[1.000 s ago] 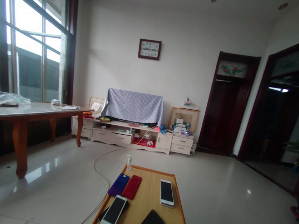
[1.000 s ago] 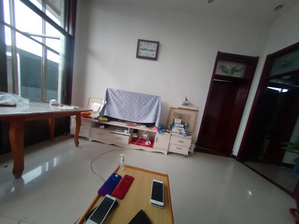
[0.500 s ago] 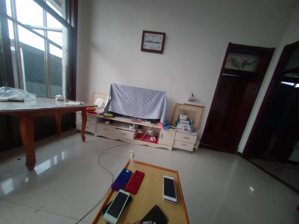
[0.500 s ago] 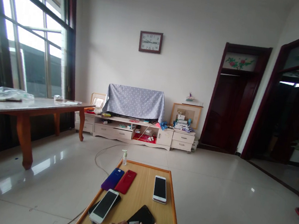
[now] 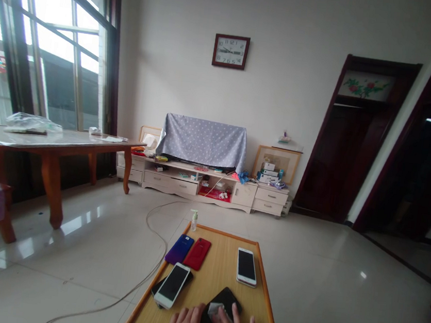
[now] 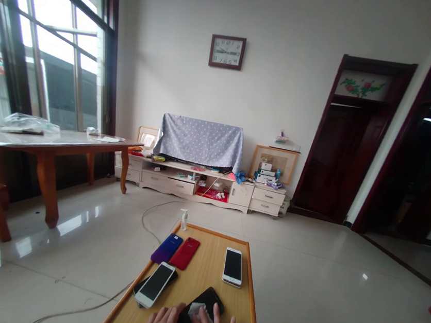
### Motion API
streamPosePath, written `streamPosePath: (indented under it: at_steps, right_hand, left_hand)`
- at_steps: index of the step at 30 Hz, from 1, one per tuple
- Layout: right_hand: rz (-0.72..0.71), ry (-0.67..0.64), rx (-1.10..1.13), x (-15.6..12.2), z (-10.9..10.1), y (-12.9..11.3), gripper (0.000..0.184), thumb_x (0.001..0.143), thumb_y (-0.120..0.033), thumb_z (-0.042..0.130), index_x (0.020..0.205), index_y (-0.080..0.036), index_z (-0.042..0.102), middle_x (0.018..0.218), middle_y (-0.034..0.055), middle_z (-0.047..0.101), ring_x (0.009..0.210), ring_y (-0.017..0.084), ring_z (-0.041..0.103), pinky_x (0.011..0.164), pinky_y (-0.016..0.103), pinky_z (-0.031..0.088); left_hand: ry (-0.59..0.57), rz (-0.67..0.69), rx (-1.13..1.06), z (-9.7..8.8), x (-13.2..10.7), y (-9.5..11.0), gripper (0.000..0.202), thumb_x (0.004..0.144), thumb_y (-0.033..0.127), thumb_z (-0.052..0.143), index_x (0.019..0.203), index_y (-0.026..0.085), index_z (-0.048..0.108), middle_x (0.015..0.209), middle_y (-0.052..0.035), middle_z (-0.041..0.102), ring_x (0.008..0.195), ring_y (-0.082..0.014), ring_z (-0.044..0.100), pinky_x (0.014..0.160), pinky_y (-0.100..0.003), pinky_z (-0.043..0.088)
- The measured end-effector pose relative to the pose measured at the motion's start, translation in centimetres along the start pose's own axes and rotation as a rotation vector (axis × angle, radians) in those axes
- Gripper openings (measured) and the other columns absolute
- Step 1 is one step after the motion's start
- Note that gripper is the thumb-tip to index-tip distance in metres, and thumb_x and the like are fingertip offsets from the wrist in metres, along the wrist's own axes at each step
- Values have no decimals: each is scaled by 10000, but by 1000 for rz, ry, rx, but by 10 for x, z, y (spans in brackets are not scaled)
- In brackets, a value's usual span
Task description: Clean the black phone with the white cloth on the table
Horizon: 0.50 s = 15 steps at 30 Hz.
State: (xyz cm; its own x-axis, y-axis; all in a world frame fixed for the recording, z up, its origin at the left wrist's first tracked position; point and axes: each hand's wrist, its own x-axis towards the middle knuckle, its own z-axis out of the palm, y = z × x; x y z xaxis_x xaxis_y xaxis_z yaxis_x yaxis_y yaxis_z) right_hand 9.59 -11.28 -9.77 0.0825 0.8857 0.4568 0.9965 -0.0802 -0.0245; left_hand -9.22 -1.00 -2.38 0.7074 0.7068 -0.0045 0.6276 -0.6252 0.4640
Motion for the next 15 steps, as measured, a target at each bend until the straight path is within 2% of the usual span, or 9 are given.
streamPosePath:
  at_steps: [2,4,8,10,13,15]
  right_hand:
    - [135,16,-26,6,-11,3,426,1016,-602,414,1438,-549,445,1392,-38,606,1267,395,595,949,708,496]
    - [177,43,-38,10,-11,-1,414,1012,-609,415,1413,-541,491,1380,-28,616,1257,409,599,943,724,488]
    - [-14,80,13,5,4,-15,381,996,-619,468,1369,-570,529,1320,-55,662,1165,338,680,1041,641,465]
    - [-60,30,54,4,1,-16,386,1003,-599,471,1387,-572,502,1339,-61,648,1196,324,664,1066,642,444]
    - [83,-73,65,10,-17,-10,396,1033,-561,411,1416,-519,503,1408,-25,594,1313,364,562,1046,728,409]
    - [218,-74,42,14,-22,-9,409,1046,-543,373,1413,-470,536,1433,-1,568,1349,389,514,1030,782,380]
  left_hand:
    - [28,18,-25,4,0,-3,804,703,436,644,1457,194,509,1416,-109,625,1246,-328,545,1033,-400,364]
    - [42,15,-24,9,1,-8,817,694,444,645,1460,196,504,1410,-109,629,1237,-328,544,1036,-406,352]
    - [36,2,-9,18,4,-15,771,717,403,601,1457,209,502,1361,-102,657,1208,-305,557,1015,-400,353]
    - [48,12,-15,20,4,-16,783,690,391,626,1447,227,508,1356,-84,658,1206,-292,555,1011,-386,355]
    - [67,27,-20,20,4,-15,809,657,419,675,1429,238,515,1368,-61,647,1232,-293,533,1036,-388,349]
    - [68,37,-21,18,3,-14,817,649,445,695,1416,223,524,1378,-66,638,1272,-306,501,1063,-392,338]
